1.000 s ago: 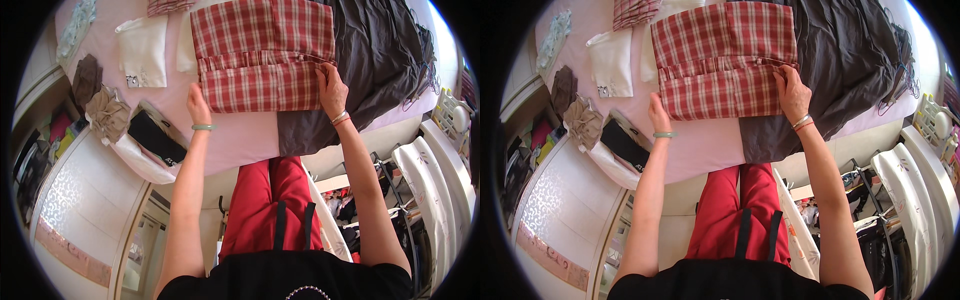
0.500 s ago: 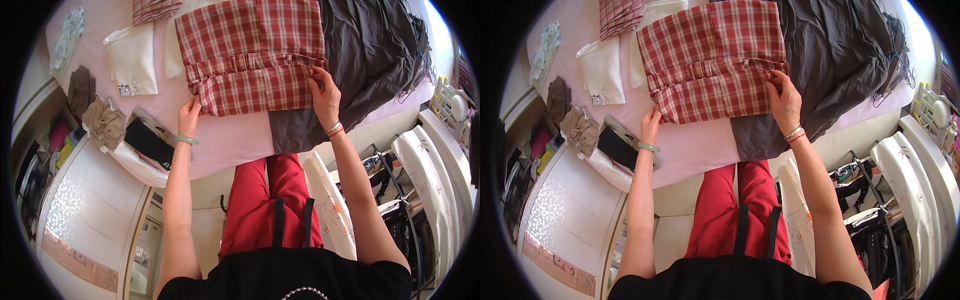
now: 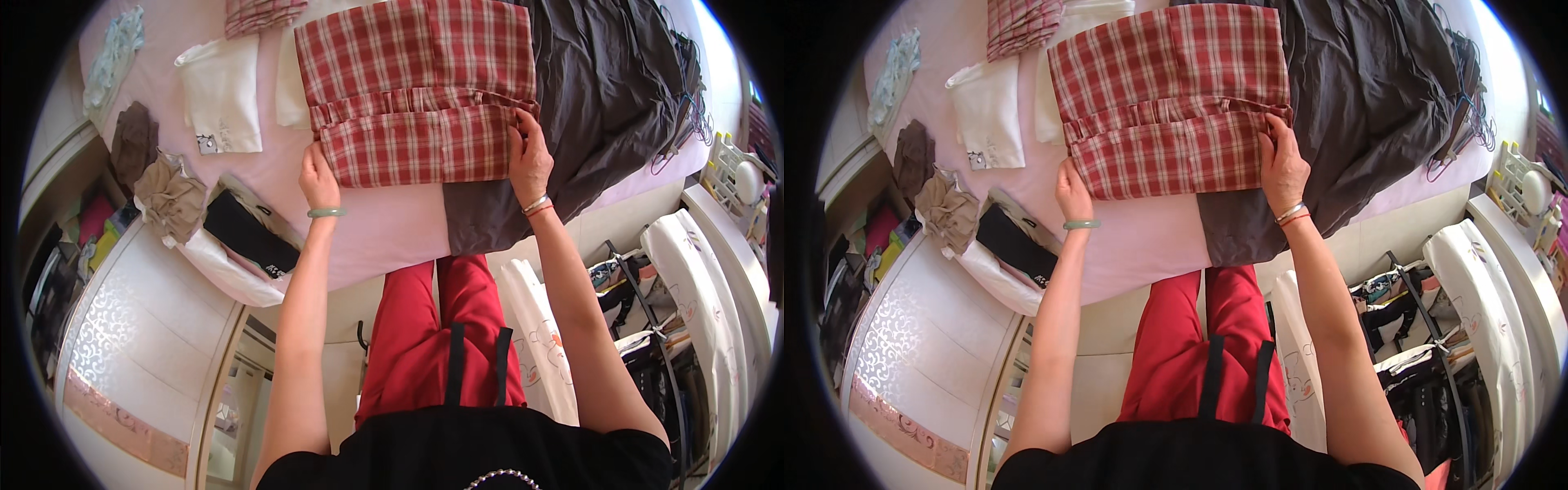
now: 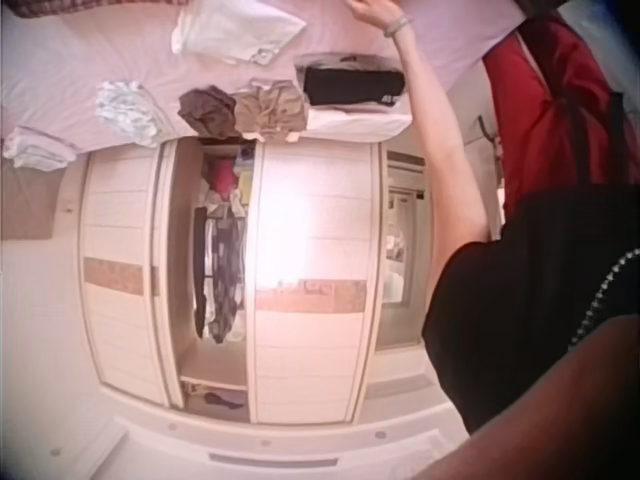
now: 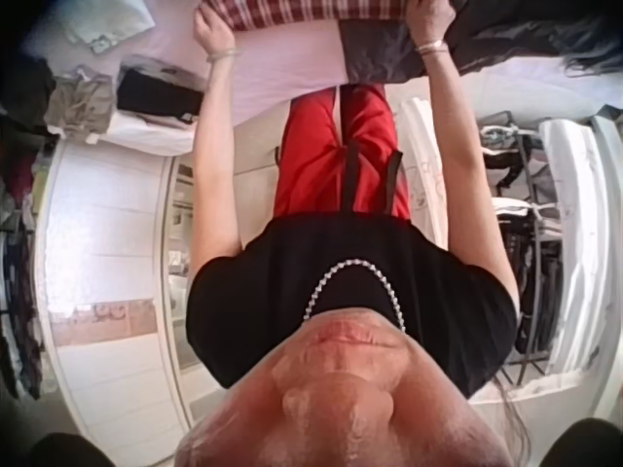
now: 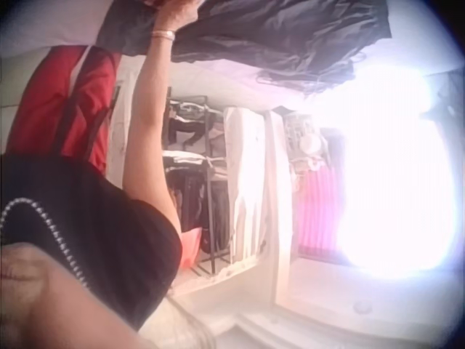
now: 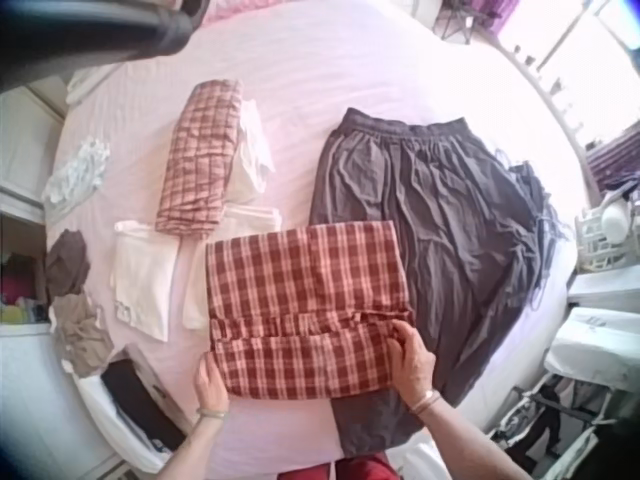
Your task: The person folds a pair of red plaid shorts on a bed, smoothing the fabric and aligning the edges before stacking them. They then pick up a pair of dark grey sweatpants, turn them inside out, and begin to fold them.
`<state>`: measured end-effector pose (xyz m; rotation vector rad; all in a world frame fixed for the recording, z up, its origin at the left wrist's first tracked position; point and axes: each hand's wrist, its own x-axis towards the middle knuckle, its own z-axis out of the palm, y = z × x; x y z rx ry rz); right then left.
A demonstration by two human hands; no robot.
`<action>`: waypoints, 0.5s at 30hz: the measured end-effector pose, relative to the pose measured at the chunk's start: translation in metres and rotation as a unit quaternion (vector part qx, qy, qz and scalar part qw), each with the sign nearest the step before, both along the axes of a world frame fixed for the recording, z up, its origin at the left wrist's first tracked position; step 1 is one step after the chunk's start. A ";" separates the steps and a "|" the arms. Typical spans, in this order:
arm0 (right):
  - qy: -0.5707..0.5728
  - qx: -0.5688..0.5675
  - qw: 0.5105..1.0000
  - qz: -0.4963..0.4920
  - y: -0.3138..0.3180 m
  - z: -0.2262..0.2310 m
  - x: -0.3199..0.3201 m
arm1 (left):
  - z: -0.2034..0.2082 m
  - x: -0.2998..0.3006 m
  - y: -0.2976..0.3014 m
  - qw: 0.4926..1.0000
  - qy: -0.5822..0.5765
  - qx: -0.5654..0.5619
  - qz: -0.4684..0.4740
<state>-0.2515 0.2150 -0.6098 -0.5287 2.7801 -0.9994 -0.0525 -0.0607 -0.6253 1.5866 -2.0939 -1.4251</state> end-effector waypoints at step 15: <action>0.076 0.135 0.980 0.122 -0.023 0.060 0.007 | 0.044 -0.024 0.016 0.883 0.081 -0.336 -0.317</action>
